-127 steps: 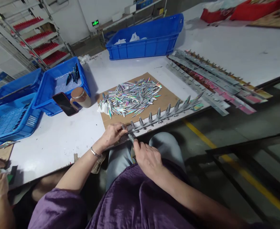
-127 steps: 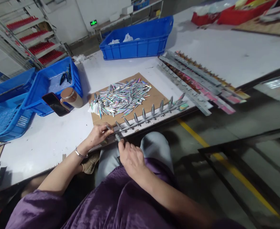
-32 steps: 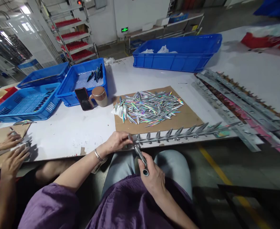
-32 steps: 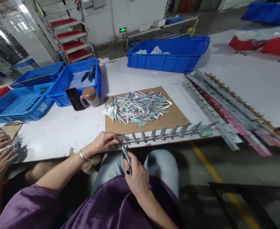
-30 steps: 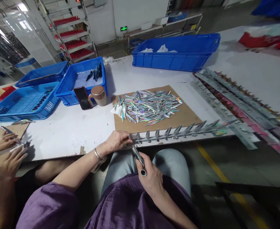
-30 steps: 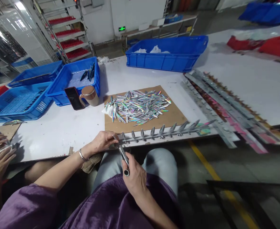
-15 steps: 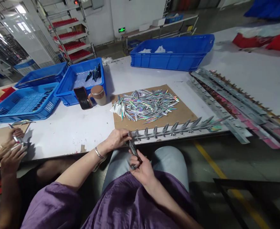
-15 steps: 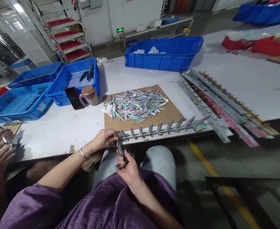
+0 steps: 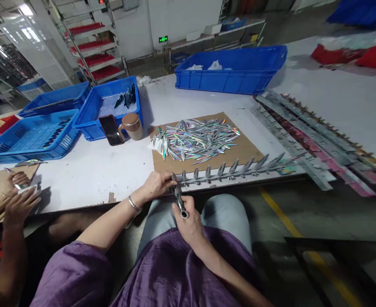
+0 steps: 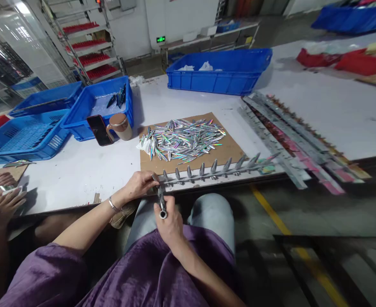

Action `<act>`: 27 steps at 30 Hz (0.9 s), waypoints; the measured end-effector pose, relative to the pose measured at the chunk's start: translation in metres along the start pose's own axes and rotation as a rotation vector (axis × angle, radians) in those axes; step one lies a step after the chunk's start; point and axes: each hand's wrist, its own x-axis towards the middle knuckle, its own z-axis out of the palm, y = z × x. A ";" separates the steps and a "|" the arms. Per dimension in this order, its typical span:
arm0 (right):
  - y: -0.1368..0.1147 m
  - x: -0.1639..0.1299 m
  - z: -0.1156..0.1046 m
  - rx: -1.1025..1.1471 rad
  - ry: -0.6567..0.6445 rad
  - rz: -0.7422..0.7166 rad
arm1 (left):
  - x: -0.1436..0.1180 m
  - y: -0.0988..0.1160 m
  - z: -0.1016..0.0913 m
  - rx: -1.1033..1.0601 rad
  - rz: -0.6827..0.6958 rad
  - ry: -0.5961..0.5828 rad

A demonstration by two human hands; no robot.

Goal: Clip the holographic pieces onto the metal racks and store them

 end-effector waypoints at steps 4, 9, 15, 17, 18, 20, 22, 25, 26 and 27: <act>0.009 0.009 0.000 0.633 -0.119 0.263 | -0.001 0.002 0.000 0.010 -0.003 0.008; 0.014 0.023 -0.015 0.793 -0.300 0.404 | -0.002 0.004 -0.004 -0.006 -0.067 0.003; 0.021 0.037 -0.018 0.835 -0.403 0.451 | 0.006 0.005 -0.005 -0.108 -0.147 -0.065; 0.021 0.040 -0.017 0.799 -0.400 0.429 | 0.012 0.006 -0.003 -0.127 -0.146 -0.116; 0.020 0.040 -0.018 0.773 -0.388 0.407 | 0.015 0.007 -0.004 -0.147 -0.154 -0.135; 0.020 0.038 -0.023 0.707 -0.335 0.340 | 0.021 0.011 -0.009 -0.203 -0.187 -0.139; 0.021 0.036 -0.033 0.619 -0.296 0.287 | 0.030 0.016 -0.019 -0.270 -0.213 -0.092; 0.030 0.034 -0.057 0.520 -0.220 0.282 | 0.045 0.025 -0.039 -0.429 -0.324 -0.074; 0.035 0.035 -0.067 0.498 -0.183 0.289 | 0.048 0.029 -0.045 -0.477 -0.399 -0.140; 0.041 0.035 -0.077 0.479 -0.139 0.292 | 0.051 0.032 -0.051 -0.507 -0.472 -0.225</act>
